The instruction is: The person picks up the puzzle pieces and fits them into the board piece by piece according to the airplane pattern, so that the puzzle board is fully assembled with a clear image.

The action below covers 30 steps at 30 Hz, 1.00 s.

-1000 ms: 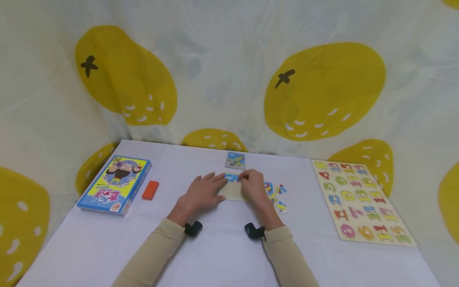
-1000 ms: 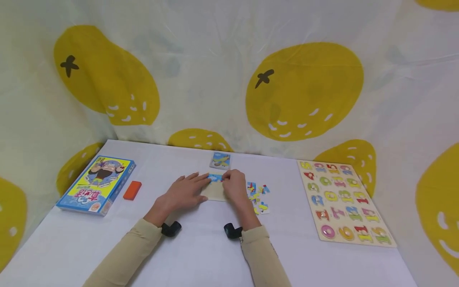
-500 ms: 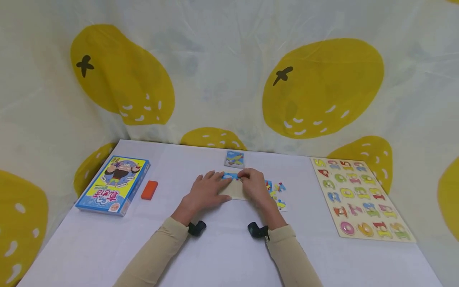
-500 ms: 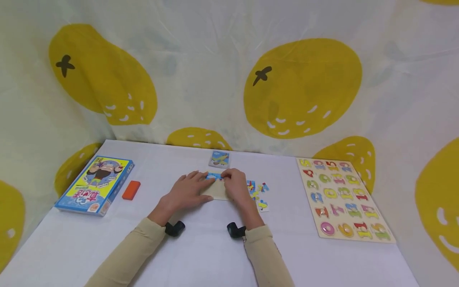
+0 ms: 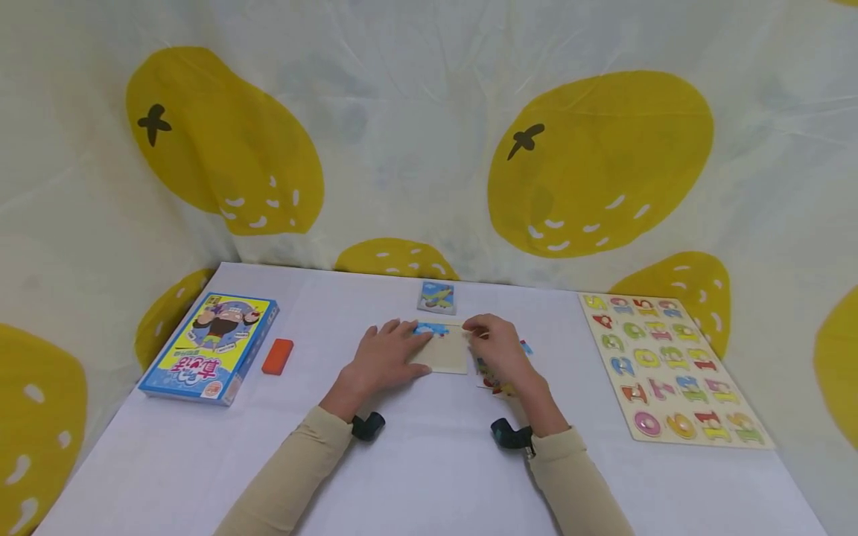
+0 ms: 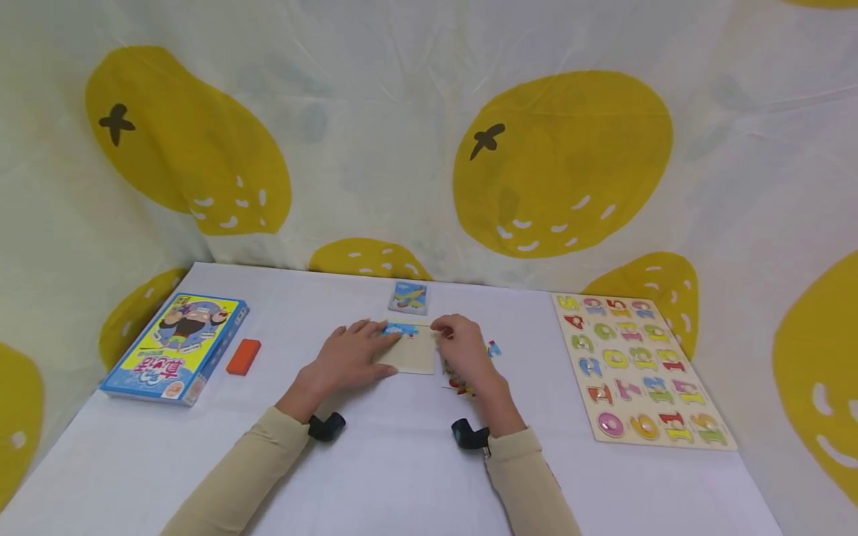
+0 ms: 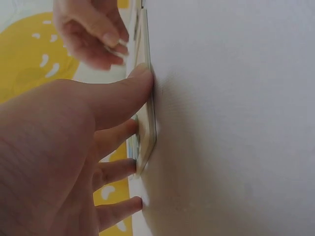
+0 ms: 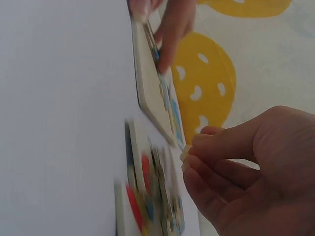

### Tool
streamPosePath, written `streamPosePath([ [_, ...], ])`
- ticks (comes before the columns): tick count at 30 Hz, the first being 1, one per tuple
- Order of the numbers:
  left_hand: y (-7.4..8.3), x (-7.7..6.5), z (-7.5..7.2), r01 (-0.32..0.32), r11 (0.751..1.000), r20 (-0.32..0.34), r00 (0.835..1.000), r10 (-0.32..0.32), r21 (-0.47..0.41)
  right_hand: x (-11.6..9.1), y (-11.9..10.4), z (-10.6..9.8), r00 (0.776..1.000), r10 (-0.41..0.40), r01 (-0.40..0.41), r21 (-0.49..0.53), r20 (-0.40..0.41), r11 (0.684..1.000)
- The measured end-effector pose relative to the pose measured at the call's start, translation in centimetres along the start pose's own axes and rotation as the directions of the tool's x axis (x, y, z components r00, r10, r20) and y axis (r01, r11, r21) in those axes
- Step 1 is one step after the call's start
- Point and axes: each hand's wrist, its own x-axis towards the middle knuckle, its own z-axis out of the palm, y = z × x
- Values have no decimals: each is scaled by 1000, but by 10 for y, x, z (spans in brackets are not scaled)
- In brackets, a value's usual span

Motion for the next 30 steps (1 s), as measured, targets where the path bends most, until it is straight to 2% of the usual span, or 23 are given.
streamPosePath([
  [8,2,-3,-5,0,1000,1,1000,0,8,-7,17,-23,998,66,-65,-135,1,989],
  [14,2,-2,-3,-4,1000,10,1000,4,12,-9,19,-32,994,109,-101,-237,18,966],
  [20,0,-1,1,1,1000,9,1000,-1,14,-7,20,-32,991,133,-126,-257,14,958],
  [30,-1,1,5,4,1000,5,1000,-4,13,-3,23,-32,980,196,-190,-225,6,956],
])
